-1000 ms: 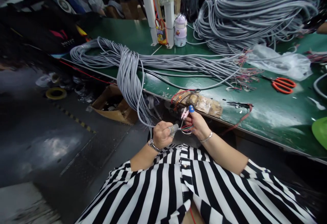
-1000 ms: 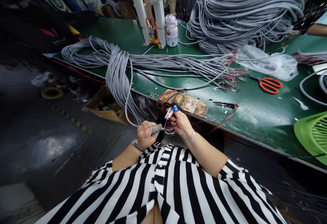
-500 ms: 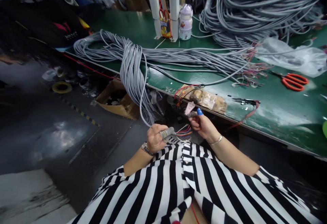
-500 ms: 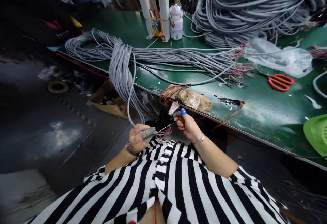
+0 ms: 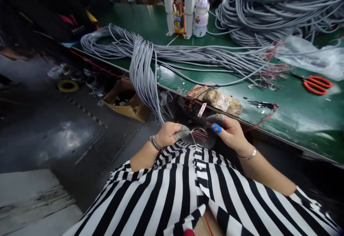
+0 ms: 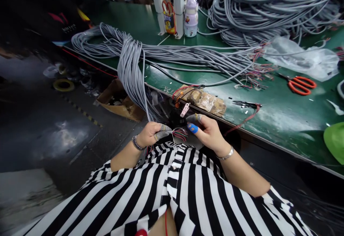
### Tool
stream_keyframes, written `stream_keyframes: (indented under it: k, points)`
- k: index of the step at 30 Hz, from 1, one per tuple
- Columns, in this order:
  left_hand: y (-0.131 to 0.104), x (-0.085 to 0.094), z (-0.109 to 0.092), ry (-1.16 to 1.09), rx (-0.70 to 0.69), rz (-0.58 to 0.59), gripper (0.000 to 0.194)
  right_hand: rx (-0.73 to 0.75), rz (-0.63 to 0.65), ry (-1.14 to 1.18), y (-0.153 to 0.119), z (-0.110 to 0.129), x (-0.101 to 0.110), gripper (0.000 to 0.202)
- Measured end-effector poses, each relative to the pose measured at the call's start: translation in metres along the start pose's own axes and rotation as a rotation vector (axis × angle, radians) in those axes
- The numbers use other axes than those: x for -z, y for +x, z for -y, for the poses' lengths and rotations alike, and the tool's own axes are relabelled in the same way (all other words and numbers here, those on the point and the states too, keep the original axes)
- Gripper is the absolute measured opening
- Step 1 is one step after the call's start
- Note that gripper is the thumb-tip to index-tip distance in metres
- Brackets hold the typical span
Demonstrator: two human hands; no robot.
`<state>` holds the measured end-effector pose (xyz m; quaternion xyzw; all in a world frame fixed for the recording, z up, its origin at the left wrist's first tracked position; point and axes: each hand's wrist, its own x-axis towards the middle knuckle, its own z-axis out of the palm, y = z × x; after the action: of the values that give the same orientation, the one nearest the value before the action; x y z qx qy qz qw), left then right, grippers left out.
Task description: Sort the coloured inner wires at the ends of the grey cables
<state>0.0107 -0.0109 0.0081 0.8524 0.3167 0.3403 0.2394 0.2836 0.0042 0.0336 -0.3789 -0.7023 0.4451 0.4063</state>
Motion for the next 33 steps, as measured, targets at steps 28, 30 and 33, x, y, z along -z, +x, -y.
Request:
stream_keyframes:
  k: [28, 30, 33]
  points:
    - [0.022, 0.003, 0.006, -0.478, 0.025, 0.479, 0.025, -0.643, -0.01, 1.004, 0.014, -0.01, -0.014, 0.034]
    - [0.014, 0.004, 0.009, -0.531, 0.062, 0.448, 0.026, -0.551, -0.163, 0.997, 0.012, -0.011, 0.0, 0.035]
    - [0.0, 0.002, 0.014, -0.581, 0.237, 0.244, 0.032, -0.472, -0.255, 0.883, 0.003, -0.017, 0.008, 0.032]
